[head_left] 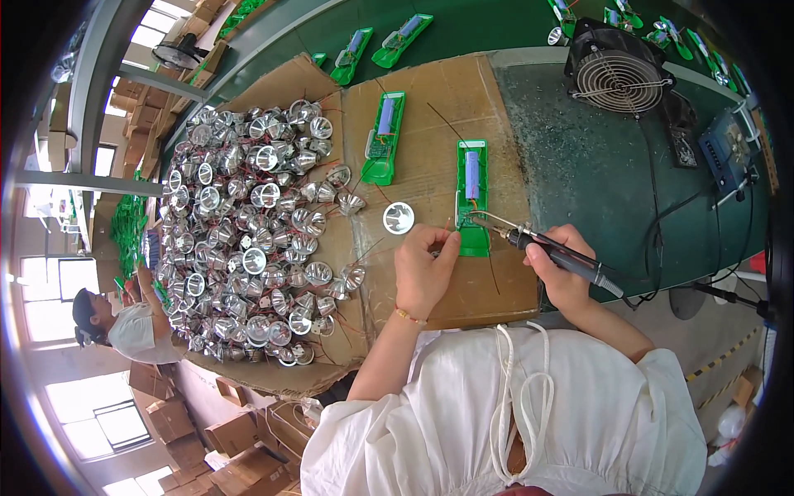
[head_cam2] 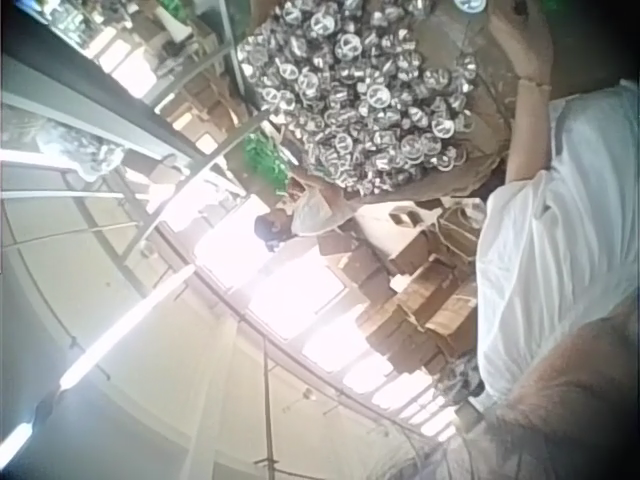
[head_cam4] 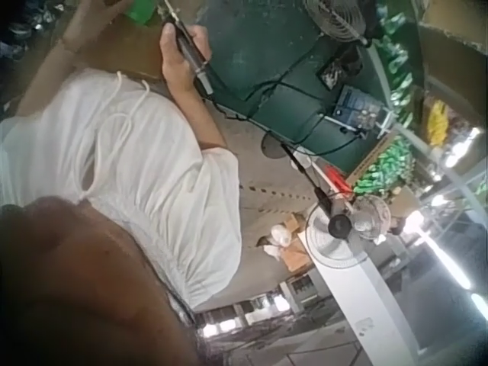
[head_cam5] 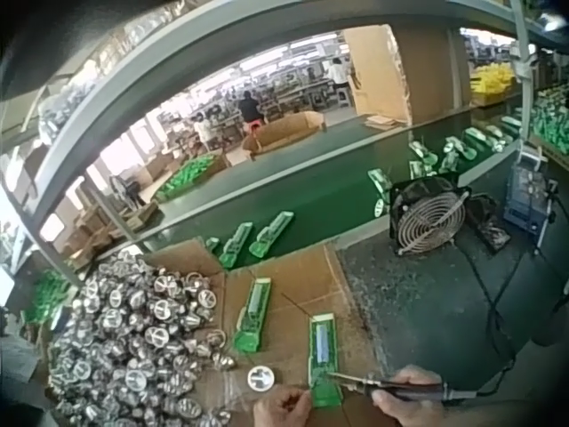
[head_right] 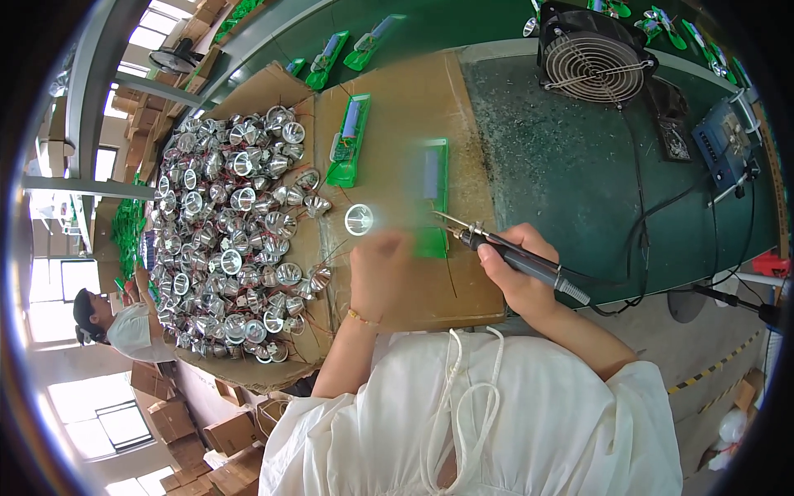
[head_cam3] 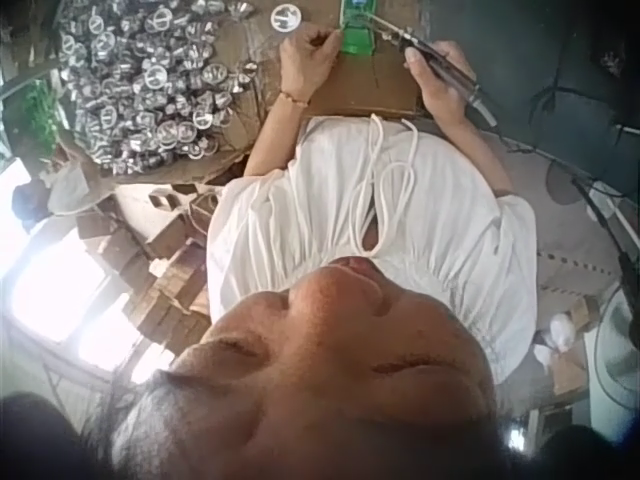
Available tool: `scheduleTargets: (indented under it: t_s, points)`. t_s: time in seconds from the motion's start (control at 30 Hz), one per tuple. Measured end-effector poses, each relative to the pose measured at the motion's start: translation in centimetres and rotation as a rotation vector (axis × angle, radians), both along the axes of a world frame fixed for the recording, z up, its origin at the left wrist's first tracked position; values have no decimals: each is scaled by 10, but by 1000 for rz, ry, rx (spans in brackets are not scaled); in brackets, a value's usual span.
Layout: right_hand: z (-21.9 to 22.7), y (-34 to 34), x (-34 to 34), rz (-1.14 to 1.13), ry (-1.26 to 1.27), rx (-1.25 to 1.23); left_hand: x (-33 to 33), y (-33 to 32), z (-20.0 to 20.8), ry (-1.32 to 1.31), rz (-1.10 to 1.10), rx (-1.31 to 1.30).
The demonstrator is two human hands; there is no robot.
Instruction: The recorder is soldering wires to circuit boards inside green plastic housings at a factory workstation.
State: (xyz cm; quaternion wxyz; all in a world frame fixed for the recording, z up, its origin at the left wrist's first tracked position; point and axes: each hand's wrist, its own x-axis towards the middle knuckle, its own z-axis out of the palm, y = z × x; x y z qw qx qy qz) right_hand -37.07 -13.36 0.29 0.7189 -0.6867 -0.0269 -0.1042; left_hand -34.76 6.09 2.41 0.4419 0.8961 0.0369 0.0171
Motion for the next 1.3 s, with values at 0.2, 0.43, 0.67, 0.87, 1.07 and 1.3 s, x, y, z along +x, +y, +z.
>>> scheduleTargets:
  t_s: [0.2,0.43,0.67,0.87,1.07,1.3]
  points:
    - [-4,0,-1,17,36,6,-1,0,-1,15,23,-45]
    - [3,-8,-5,-17,65,25,1,-1,2,29,26,-47]
    - [4,-9,-6,-9,63,23,2,0,0,28,12,-26]
    - [3,-11,-9,-29,92,92,-7,0,-1,-57,45,-299]
    - [4,-12,-10,45,70,13,1,7,-11,-257,-238,19]
    - [2,-10,-10,51,74,-3,4,-6,-11,-62,-133,58]
